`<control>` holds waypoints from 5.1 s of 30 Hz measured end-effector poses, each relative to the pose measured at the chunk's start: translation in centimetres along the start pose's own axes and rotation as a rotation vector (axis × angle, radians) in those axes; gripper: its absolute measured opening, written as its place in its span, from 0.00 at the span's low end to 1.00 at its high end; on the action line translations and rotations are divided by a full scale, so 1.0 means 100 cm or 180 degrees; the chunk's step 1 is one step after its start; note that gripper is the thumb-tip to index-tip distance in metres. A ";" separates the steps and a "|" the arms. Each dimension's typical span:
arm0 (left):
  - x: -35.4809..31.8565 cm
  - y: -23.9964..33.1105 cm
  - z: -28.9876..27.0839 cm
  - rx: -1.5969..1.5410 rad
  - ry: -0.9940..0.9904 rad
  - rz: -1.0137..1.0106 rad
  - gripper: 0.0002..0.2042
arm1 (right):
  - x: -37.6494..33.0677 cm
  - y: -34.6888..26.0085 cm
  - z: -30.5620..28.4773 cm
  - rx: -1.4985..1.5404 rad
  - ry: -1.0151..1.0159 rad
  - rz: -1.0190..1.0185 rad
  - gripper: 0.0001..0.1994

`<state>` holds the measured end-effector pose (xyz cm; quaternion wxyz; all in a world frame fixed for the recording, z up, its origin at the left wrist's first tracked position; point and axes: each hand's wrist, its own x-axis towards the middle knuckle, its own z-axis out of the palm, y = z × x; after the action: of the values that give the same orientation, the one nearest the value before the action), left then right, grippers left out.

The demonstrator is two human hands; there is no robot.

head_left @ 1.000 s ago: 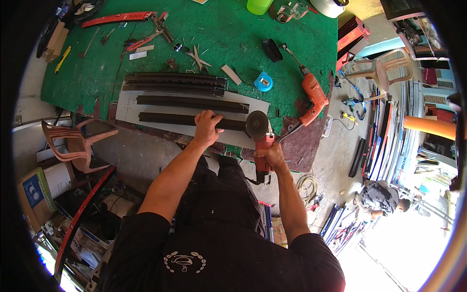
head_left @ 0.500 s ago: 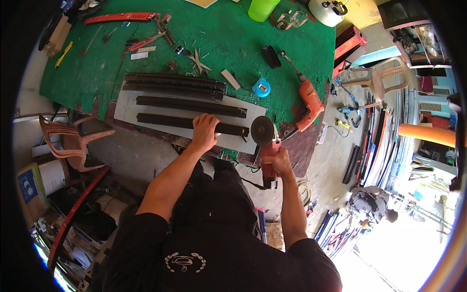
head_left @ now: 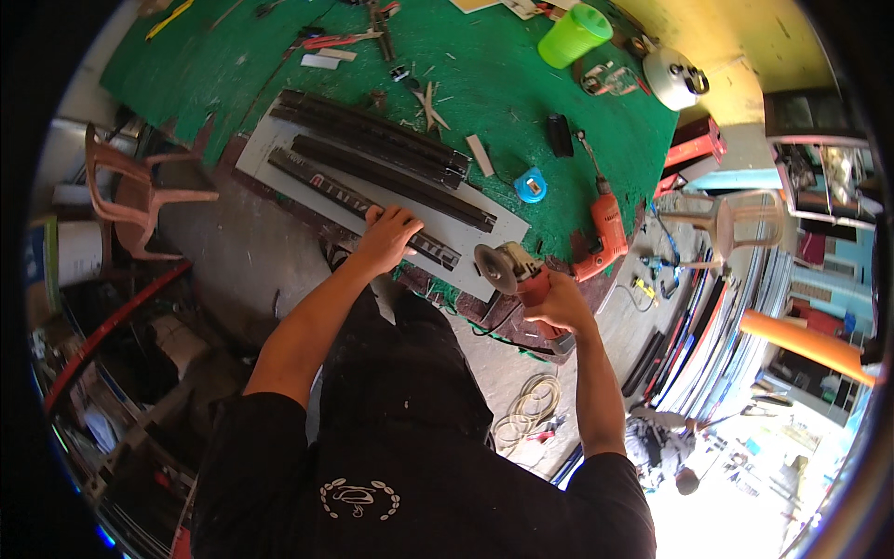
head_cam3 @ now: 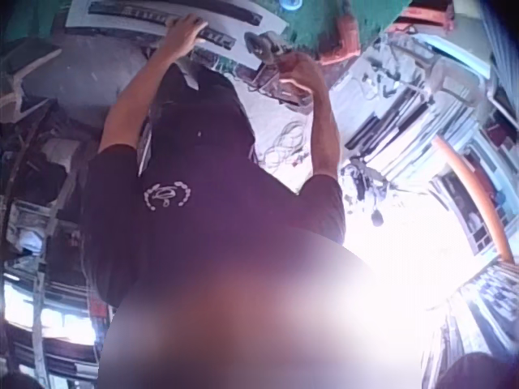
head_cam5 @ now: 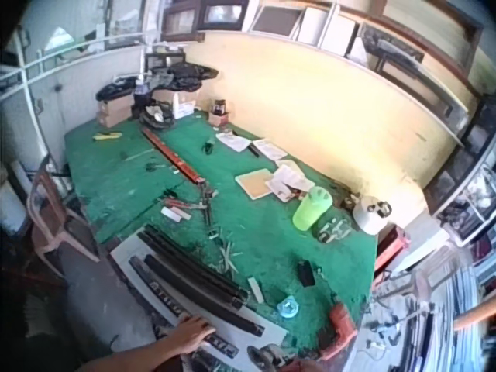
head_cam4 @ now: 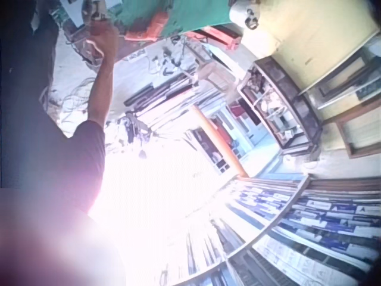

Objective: The person aligns several black metal rods on a green workbench, then uses a red angle grinder to cut the ends of the rods. After cutting, the person picks up a yellow tape measure and a drill, then places them on the table.

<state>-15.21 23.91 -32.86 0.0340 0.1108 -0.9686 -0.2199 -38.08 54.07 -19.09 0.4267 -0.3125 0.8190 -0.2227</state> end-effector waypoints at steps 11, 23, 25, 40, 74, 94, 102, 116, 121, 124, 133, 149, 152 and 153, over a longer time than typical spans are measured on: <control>0.004 -0.002 0.009 -0.0276 0.0223 -0.0156 0.22 | 0.048 -0.043 0.010 -0.0890 -0.0496 -0.0043 0.29; 0.005 -0.002 0.020 -0.0054 0.0526 -0.0183 0.22 | 0.068 -0.049 0.016 -0.1543 -0.0648 -0.0177 0.30; 0.004 -0.003 0.020 -0.0093 0.0453 -0.0192 0.22 | 0.070 -0.050 0.017 -0.1470 -0.0648 -0.0243 0.31; 0.007 -0.005 0.030 -0.0170 0.0635 -0.0332 0.21 | 0.075 -0.070 0.021 -0.1776 -0.0703 -0.0035 0.27; 0.010 -0.004 0.025 -0.0276 0.0617 -0.0361 0.18 | 0.084 -0.058 0.016 -0.1838 -0.0840 -0.0038 0.30; 0.023 -0.002 0.001 -0.0273 -0.0360 -0.0455 0.25 | -0.038 0.053 -0.008 0.0021 0.0188 0.0601 0.20; 0.037 0.001 -0.034 -0.0444 0.0146 -0.0230 0.24 | -0.081 0.097 0.043 0.2878 0.1902 0.1095 0.11; 0.012 0.222 0.010 -0.2356 -0.1643 0.0566 0.24 | -0.075 0.099 0.095 0.6183 0.3094 0.0234 0.12; 0.006 0.211 0.006 -0.2335 -0.1325 0.0622 0.21 | -0.073 0.089 0.107 0.6229 0.3246 0.0259 0.12; 0.003 0.209 0.002 -0.2496 -0.1418 0.0439 0.22 | -0.072 0.084 0.108 0.6365 0.3051 0.0161 0.13; 0.001 0.202 -0.030 -0.1685 -0.0717 0.1031 0.31 | -0.060 0.069 0.095 0.6209 0.2338 0.0008 0.16; -0.289 -0.099 -0.060 0.1422 -0.2803 -0.3032 0.39 | 0.046 0.101 0.004 0.4557 0.0793 -0.0105 0.19; -0.303 -0.095 -0.057 -0.1378 -0.1393 -0.3312 0.39 | 0.076 0.112 -0.005 0.4446 0.0477 0.0247 0.17; -0.298 -0.082 -0.051 -0.2606 -0.0764 -0.3369 0.39 | 0.086 0.113 -0.006 0.4379 0.0426 0.0415 0.16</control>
<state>15.97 21.43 -32.34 -0.1467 0.5229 -0.6197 -0.5666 -45.98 56.08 -30.75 0.4889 0.0933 0.5333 -0.6840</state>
